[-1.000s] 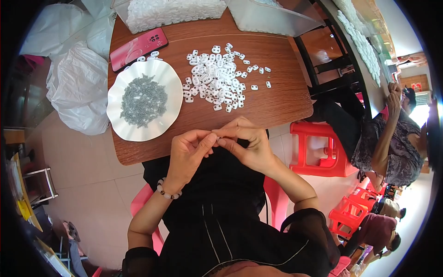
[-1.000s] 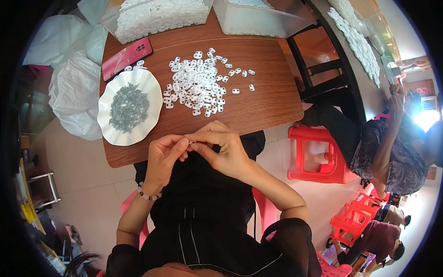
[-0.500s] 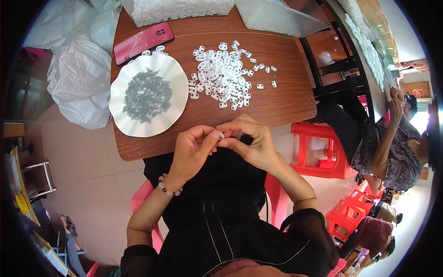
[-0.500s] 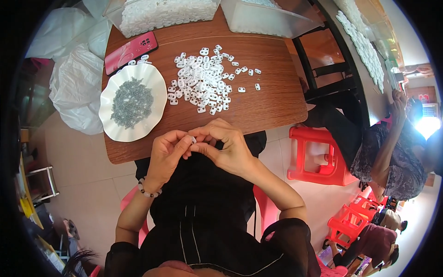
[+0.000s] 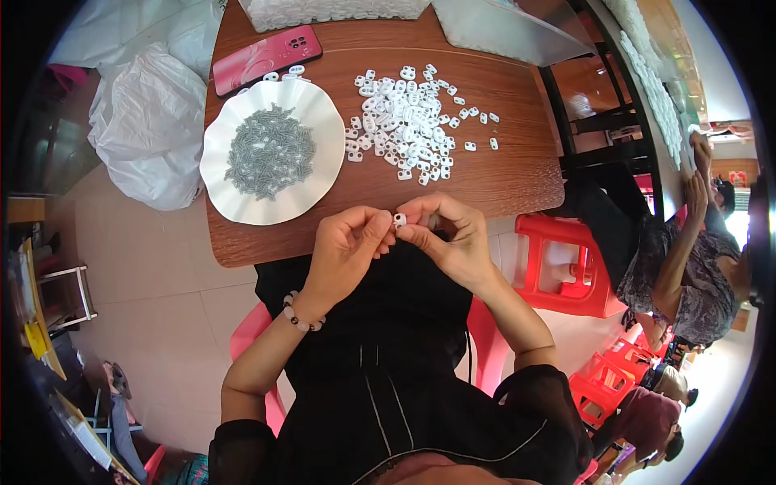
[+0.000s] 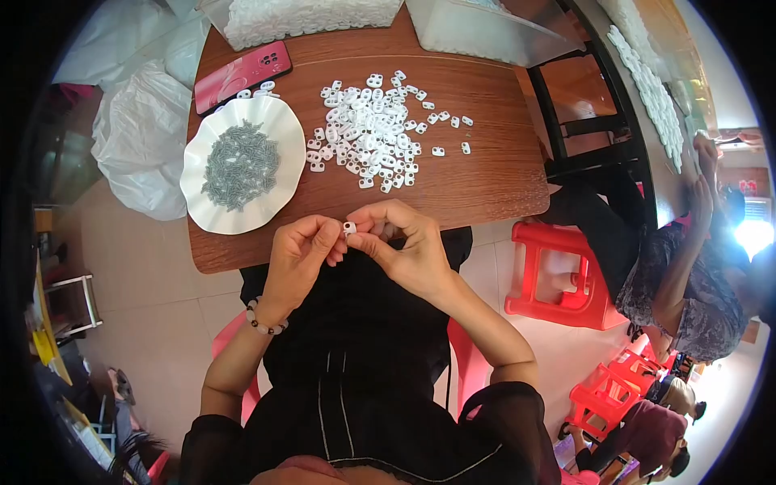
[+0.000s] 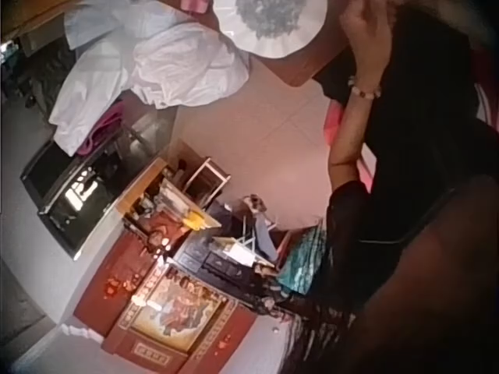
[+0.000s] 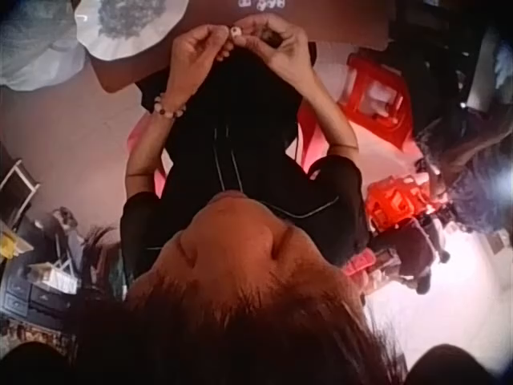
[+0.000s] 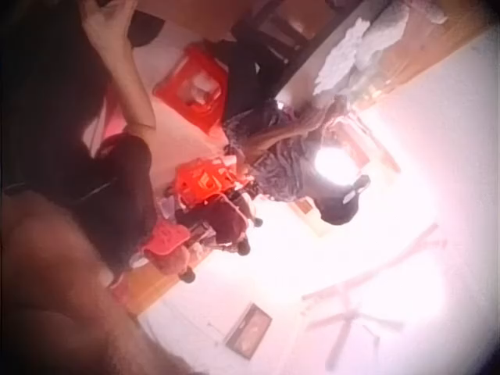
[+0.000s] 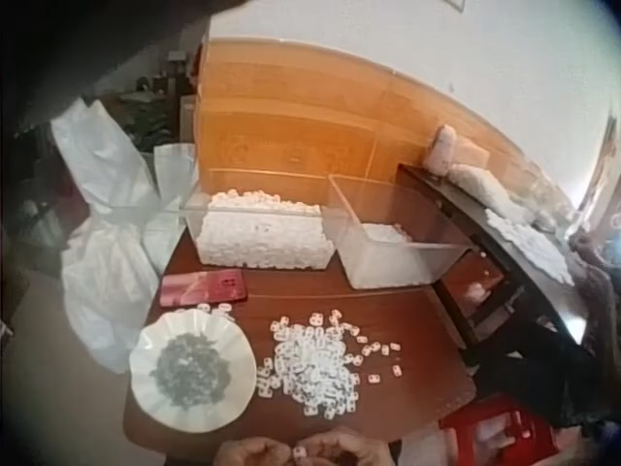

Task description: Assembling small plastic components by inserting pins into white plastic bases manually.

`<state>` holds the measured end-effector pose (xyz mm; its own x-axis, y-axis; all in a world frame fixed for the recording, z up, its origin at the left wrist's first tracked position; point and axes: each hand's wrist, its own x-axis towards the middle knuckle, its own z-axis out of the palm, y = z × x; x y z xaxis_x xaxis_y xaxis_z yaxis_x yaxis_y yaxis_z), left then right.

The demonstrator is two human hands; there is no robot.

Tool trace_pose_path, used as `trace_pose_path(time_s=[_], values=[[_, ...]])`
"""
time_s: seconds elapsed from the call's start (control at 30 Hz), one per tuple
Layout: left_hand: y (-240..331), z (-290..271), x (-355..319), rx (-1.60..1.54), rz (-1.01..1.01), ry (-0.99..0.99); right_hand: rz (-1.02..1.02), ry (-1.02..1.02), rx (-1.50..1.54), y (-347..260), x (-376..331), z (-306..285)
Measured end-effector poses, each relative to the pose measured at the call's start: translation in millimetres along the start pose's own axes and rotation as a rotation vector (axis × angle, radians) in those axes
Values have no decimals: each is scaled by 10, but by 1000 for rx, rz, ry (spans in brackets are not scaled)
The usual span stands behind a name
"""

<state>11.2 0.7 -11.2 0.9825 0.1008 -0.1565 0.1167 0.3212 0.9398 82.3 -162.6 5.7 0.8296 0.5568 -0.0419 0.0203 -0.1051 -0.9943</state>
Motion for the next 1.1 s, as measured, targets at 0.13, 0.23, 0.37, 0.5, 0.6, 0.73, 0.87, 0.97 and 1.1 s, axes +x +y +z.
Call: trace_pose_path(time_s=[0.13, 0.23, 0.37, 0.5, 0.6, 0.73, 0.87, 0.97, 1.1], values=[[21, -19, 6, 11, -11, -28, -33, -1, -11, -9, 8, -1], [27, -24, 8, 2, -20, -28, -38, -8, -65, 1, 0, -10], [44, 14, 11, -9, -27, -6, -52, -28, -71, -1, 4, -33], [2, 33, -8, 47, 32, 46, -17, -40, -33, 17, 22, -12], [-32, 24, -5, 133, 81, 77, -9, -68, -77, -5, 26, 14], [76, 63, -13, 423, 257, 120, 25, -45, -49, 33, 18, 14], [37, 67, -17, 438, 288, 151, 64, -52, -14, 56, 43, 17], [4, 51, -15, 437, 306, 134, 44, -33, -27, 39, 44, 29], [42, 51, -18, 421, 290, 119, 72, -15, 77, 35, 48, 12]])
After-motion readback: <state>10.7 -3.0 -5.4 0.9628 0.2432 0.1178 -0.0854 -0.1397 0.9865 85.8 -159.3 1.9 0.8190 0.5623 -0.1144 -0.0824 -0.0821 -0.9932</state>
